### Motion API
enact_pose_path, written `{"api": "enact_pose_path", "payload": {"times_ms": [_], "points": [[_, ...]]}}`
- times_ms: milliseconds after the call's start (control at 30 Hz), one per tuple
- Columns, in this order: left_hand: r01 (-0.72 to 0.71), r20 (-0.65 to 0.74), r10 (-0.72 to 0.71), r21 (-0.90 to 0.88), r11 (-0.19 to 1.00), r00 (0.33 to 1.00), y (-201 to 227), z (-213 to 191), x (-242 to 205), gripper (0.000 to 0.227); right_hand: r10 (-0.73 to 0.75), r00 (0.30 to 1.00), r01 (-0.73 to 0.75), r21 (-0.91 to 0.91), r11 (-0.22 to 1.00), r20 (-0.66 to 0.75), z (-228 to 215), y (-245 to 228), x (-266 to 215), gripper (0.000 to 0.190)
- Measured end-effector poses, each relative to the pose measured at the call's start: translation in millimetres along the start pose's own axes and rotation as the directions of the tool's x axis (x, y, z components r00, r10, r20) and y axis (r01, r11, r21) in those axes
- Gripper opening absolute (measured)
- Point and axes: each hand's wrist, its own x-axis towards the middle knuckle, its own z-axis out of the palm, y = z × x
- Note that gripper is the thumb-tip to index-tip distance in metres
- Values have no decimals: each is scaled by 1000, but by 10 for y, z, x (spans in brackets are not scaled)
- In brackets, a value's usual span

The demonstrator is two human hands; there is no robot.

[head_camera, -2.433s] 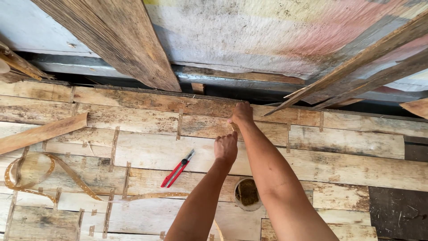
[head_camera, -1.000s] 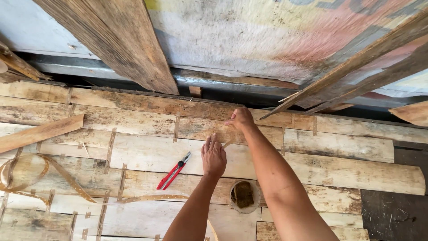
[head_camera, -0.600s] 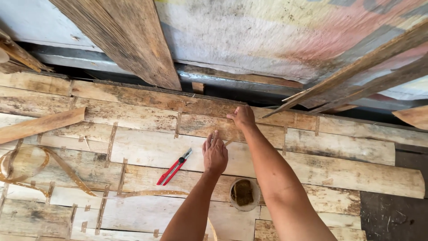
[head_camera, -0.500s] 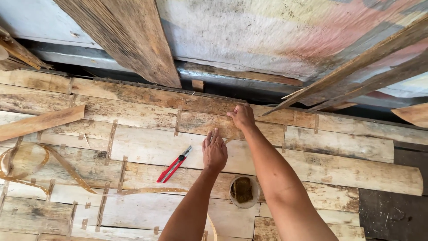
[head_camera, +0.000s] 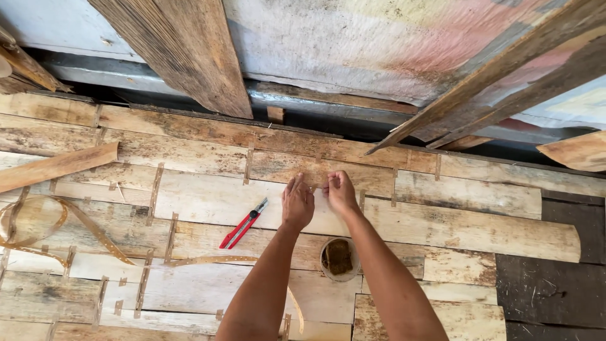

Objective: Applying adhesive and placing thin bamboo strips onto a wooden surface to construct or repair a mat or floor.

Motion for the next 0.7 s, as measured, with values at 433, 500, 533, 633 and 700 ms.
{"api": "enact_pose_path", "payload": {"times_ms": [433, 500, 533, 633, 700], "points": [[-19, -183, -30, -261, 965, 983, -34, -146, -6, 22, -294, 946, 275, -144, 951, -139, 137, 423, 110, 13], [333, -117, -384, -315, 889, 916, 139, -246, -144, 25, 28, 998, -32, -77, 997, -62, 109, 286, 25, 16], [332, -118, -384, -314, 889, 916, 99, -178, -195, 25, 27, 998, -32, -76, 997, -61, 102, 257, 9, 16], [444, -43, -485, -338, 830, 873, 24, -22, -324, 28, -61, 998, 60, -53, 997, -33, 91, 112, -51, 19], [530, 25, -578, -432, 730, 816, 36, 35, -372, 27, 39, 999, -38, -163, 986, 2, 83, -51, -103, 28]]}}
